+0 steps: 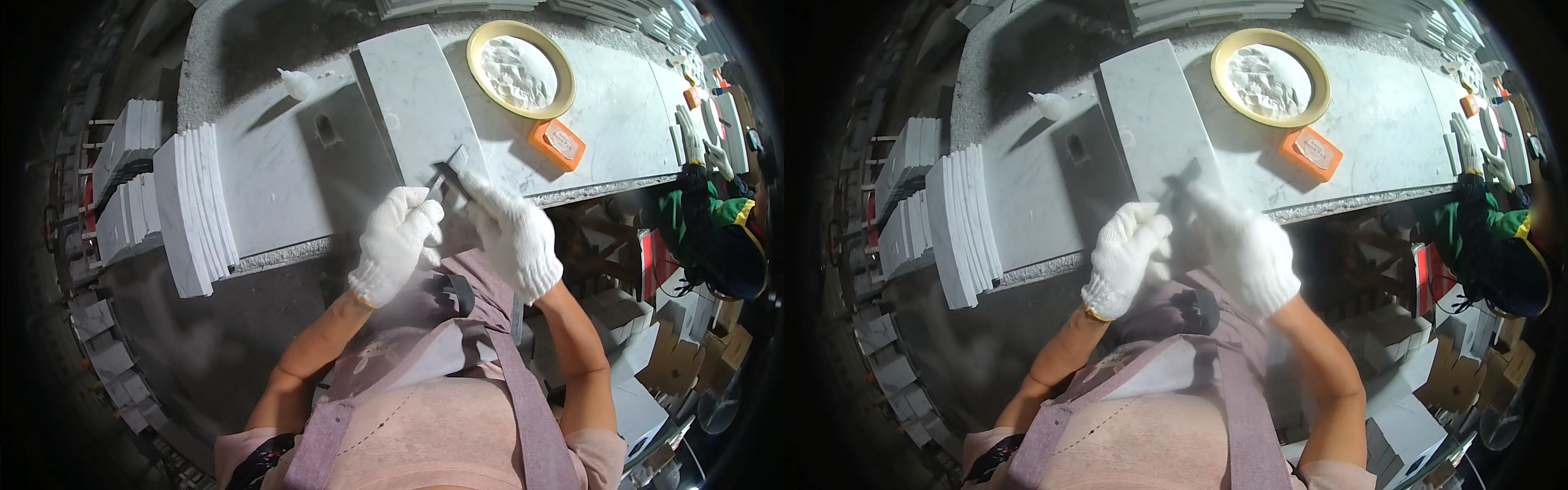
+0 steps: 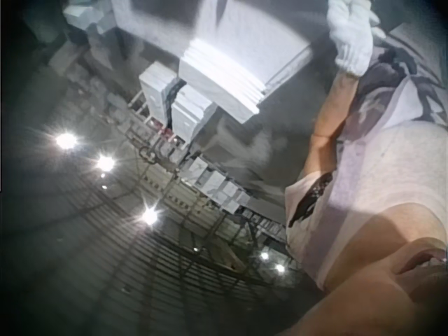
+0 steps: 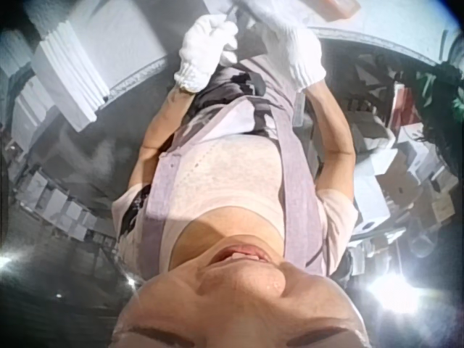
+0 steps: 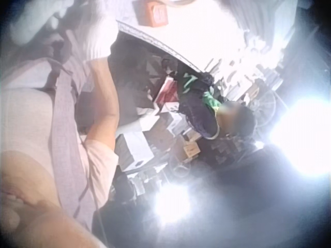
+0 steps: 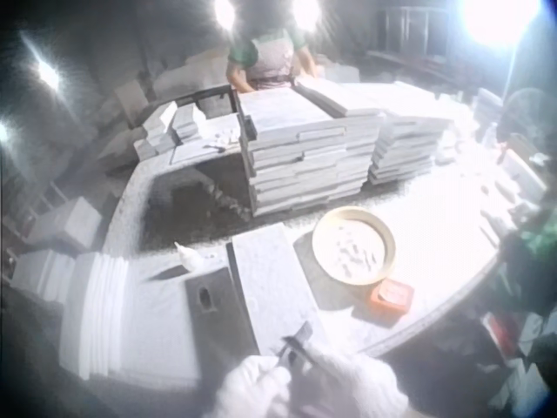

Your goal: The person applies a white paste to the edges of rectangular stone tiles using a small metal scraper and spreads it evenly. They then wipe the edges with a gloved hand and stack the finished tiles on a nearby pile.

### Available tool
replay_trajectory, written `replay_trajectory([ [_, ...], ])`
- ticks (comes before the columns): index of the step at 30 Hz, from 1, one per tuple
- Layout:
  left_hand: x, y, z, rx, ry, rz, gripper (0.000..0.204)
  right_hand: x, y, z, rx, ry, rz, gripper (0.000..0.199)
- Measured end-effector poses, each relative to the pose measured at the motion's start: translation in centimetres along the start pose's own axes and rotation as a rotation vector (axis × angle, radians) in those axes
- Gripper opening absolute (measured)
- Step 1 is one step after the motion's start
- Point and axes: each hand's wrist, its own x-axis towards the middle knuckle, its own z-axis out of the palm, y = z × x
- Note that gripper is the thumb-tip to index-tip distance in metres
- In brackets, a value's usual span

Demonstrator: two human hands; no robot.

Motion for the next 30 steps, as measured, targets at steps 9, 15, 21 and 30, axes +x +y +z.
replay_trajectory([
  [9, 1.0, -1.0, -0.2, 0.257, 0.070, 0.288, 0.024, -1.0, -0.2, 2.6, 0.170, 0.073, -0.096, 0.048],
  [15, 0.7, -1.1, -0.3, 0.188, 0.077, 0.140, 0.022, -0.2, -1.0, 1.5, -0.026, 0.033, -0.100, 0.044],
  [21, 0.9, -2.0, -0.1, 0.127, 0.081, 0.297, 0.022, 0.7, -1.7, -0.8, -0.039, 0.006, -0.059, 0.038],
  [30, 0.6, -1.3, 0.2, 0.071, 0.111, 0.223, 0.024, 0.7, -3.5, -0.4, -0.158, -0.042, 0.029, 0.045],
])
